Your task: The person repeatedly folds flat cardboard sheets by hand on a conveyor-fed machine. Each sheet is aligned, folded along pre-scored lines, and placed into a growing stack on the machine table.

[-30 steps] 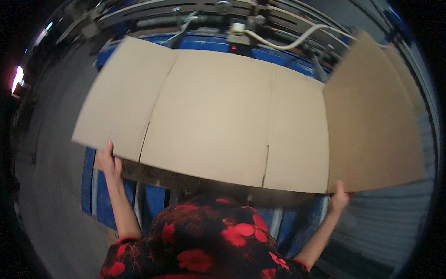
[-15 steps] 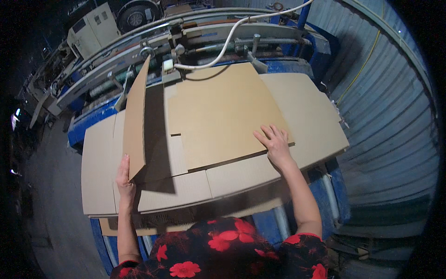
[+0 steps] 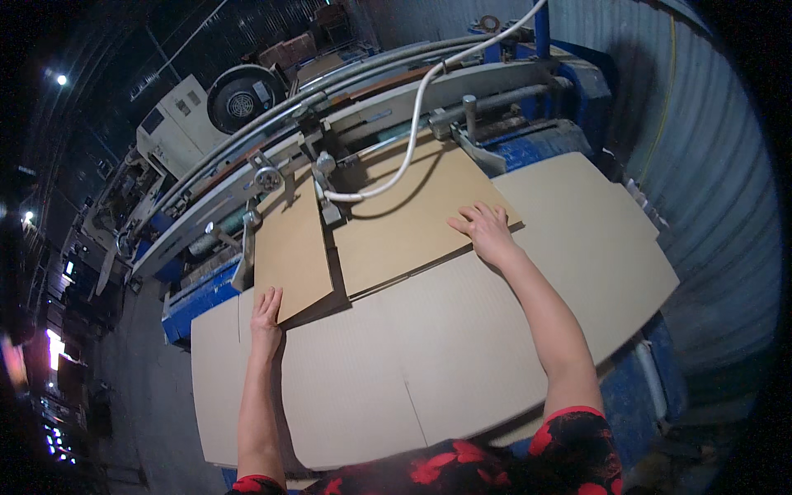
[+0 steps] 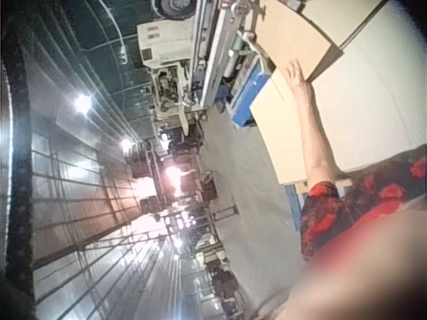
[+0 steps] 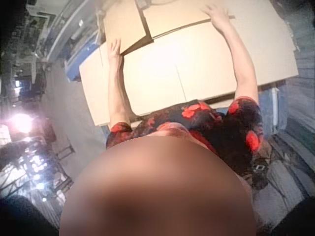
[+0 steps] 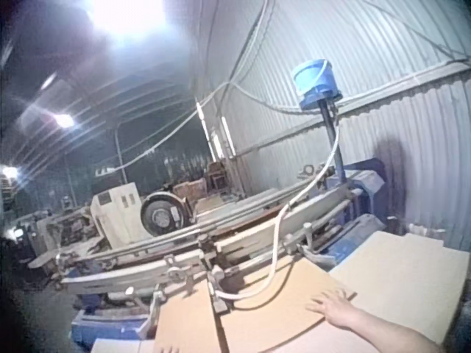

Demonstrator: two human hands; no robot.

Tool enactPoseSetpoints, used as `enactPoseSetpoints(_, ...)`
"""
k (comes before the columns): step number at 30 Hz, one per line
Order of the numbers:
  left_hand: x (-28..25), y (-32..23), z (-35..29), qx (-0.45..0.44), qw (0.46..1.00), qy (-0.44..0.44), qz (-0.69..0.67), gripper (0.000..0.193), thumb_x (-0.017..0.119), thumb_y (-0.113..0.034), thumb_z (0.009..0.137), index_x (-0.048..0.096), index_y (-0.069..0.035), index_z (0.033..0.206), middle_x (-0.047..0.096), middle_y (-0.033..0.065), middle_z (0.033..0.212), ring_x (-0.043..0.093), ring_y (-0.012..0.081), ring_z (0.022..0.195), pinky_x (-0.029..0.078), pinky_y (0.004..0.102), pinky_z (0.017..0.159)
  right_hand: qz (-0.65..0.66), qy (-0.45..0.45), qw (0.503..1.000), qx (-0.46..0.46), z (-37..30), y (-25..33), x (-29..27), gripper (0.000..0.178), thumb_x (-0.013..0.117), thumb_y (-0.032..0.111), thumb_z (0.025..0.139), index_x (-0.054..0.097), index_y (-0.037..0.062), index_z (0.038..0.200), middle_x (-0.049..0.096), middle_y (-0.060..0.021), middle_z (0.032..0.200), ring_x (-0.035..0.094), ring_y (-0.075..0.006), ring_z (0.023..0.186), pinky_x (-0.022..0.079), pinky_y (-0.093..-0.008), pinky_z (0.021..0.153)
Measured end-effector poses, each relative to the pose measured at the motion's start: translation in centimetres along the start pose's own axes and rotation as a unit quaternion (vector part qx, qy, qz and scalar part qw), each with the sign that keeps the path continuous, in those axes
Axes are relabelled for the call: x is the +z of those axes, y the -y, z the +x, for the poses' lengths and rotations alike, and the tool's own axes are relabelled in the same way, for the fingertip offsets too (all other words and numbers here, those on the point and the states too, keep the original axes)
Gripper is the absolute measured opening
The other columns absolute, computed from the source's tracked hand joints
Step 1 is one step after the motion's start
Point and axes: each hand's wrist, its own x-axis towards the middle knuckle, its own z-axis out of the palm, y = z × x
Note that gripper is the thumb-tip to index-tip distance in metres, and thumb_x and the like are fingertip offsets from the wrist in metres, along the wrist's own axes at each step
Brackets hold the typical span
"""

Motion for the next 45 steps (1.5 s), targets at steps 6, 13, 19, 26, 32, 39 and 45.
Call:
enactPoseSetpoints(6,2.5,3.1,7.3,-0.011,1.0,0.004,0.024,0.056,0.051,0.008,0.077,0.054,-0.012,0.129,0.054,0.017,0.129,0.05,0.0372,0.118,0.043,0.0434,0.096,0.012,-0.028,1.0,0.006,8.7,-1.3,2.6,0.048,0.046,0.001,0.082,0.058,0.0209,0.125,0.052,-0.0084,0.129,0.042,-0.0268,0.126,0.029,-0.0542,0.102)
enactPoseSetpoints(13,0.8,2.2,3.9,-0.031,0.998,0.027,-0.041,0.047,0.058,-0.007,0.081,0.053,-0.01,0.127,0.055,0.0159,0.127,0.05,0.0329,0.12,0.04,0.0474,0.098,-0.005,-0.139,0.99,-0.017,6.6,-4.7,0.7,0.037,0.056,0.006,0.079,0.061,0.0127,0.115,0.057,-0.0132,0.12,0.049,-0.0294,0.118,0.037,-0.0444,0.097)
enactPoseSetpoints(19,-11.6,0.5,-20.8,-0.339,0.93,-0.053,0.133,0.036,0.052,-0.009,0.085,0.056,-0.002,0.12,0.053,0.0214,0.127,0.044,0.0367,0.124,0.026,0.0504,0.107,0.089,-0.181,0.952,0.232,-17.2,-10.7,-7.5,0.048,0.057,0.005,0.082,0.049,-0.0029,0.128,0.045,-0.0218,0.137,0.041,-0.0374,0.127,0.031,-0.0428,0.107)
enactPoseSetpoints(26,-11.6,4.2,-35.3,-0.678,0.607,-0.331,-0.248,0.078,0.054,-0.034,0.092,0.016,0.008,0.144,0.021,0.0276,0.149,0.025,0.0396,0.137,0.021,0.0402,0.112,0.377,-0.333,0.688,0.522,-31.8,-13.9,-4.5,0.062,0.054,0.023,0.091,0.031,-0.009,0.139,0.037,-0.0254,0.141,0.035,-0.035,0.131,0.031,-0.0418,0.108)
enactPoseSetpoints(32,-10.9,4.5,-35.3,-0.715,0.668,-0.203,-0.039,0.088,0.048,-0.049,0.092,0.005,0.009,0.145,0.008,0.0279,0.152,0.013,0.0388,0.141,0.016,0.041,0.115,0.258,-0.379,0.665,0.59,-28.8,-12.9,-3.5,0.064,0.059,0.021,0.087,0.032,-0.0035,0.139,0.044,-0.0203,0.135,0.045,-0.0325,0.121,0.04,-0.0411,0.1)
enactPoseSetpoints(39,-11.7,3.7,-33.7,-0.69,0.687,-0.222,-0.041,0.092,0.047,-0.049,0.092,0.0,0.011,0.143,0.007,0.0273,0.153,0.004,0.035,0.143,0.002,0.0418,0.116,0.515,-0.39,0.591,0.483,-29.4,-11.8,-8.0,0.052,0.054,0.018,0.09,0.039,0.0036,0.138,0.046,-0.0139,0.133,0.045,-0.028,0.12,0.04,-0.0428,0.099)
enactPoseSetpoints(45,-17.2,2.2,-30.2,-0.634,0.739,-0.228,-0.009,0.086,0.056,-0.033,0.093,0.001,0.005,0.147,0.018,0.0239,0.152,0.021,0.0321,0.139,0.012,0.0414,0.115,0.633,-0.453,0.553,0.298,-27.6,-9.2,-12.4,0.045,0.052,0.01,0.091,0.042,0.0062,0.134,0.048,-0.0133,0.13,0.048,-0.0272,0.118,0.044,-0.0443,0.098)
